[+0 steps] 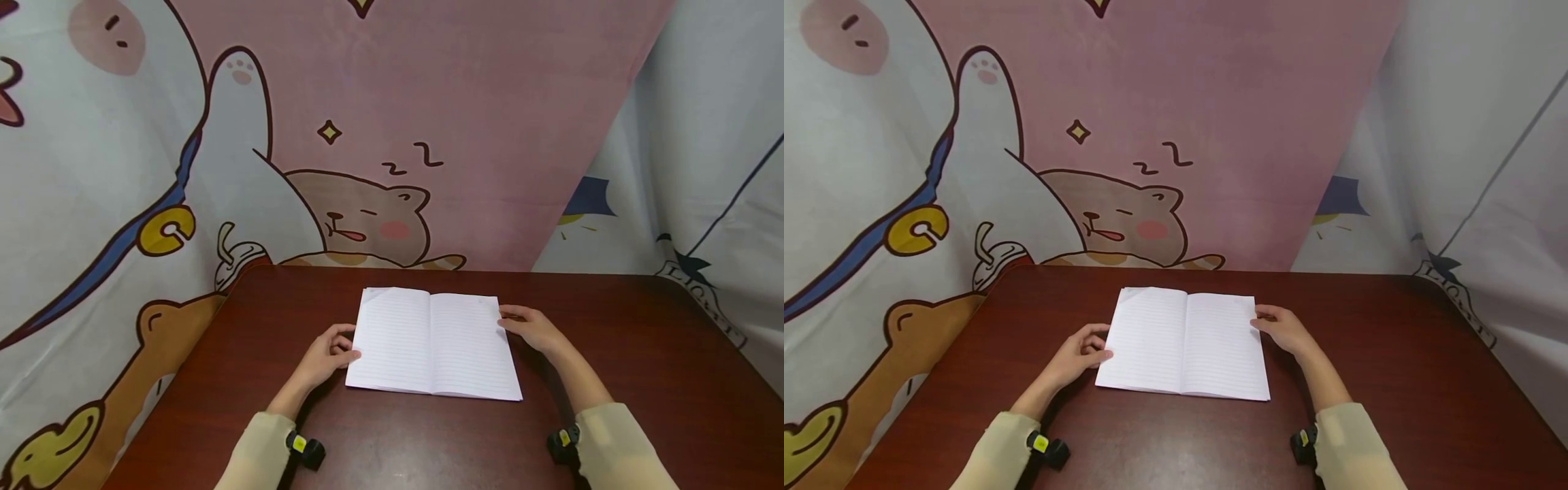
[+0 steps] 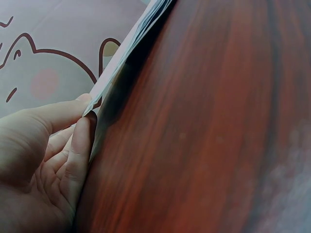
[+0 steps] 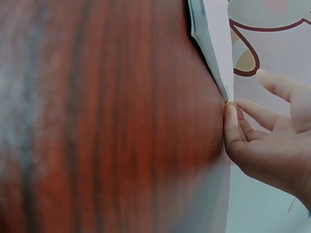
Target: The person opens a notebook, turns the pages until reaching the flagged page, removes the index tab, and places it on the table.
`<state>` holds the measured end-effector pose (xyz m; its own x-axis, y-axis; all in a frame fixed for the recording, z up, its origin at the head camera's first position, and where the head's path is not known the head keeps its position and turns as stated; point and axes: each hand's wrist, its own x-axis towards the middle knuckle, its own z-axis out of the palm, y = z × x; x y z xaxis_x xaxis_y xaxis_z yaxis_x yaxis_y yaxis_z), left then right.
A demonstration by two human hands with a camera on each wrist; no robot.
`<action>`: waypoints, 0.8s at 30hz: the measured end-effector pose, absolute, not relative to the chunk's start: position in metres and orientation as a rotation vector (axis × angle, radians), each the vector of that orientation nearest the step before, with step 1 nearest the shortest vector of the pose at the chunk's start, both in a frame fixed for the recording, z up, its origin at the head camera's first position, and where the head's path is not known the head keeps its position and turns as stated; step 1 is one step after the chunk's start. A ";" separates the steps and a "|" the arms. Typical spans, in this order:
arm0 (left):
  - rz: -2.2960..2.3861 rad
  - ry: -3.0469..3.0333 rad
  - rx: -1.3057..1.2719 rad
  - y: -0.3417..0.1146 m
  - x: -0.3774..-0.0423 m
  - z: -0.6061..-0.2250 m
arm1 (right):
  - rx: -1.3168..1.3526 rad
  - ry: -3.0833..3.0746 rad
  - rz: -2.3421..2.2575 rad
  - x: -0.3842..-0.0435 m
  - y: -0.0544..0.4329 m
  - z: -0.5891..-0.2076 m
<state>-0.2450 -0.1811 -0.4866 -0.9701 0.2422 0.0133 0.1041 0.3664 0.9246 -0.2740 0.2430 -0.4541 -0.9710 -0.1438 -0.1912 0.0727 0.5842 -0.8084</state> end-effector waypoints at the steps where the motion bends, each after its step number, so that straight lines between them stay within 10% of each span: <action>1: 1.681 2.495 0.328 -0.181 -0.245 -0.487 | -0.063 2.576 -1.329 -0.274 0.243 -0.454; 24: 1.644 2.479 0.285 -0.172 -0.231 -0.456 | -0.138 2.605 -1.284 -0.279 0.240 -0.457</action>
<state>-0.2311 -0.1716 -0.4561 -0.9701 0.2418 -0.0226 0.0732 0.3800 0.9221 -0.2790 0.2404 -0.4574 -0.9683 -0.1865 -0.1661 0.0181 0.6109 -0.7915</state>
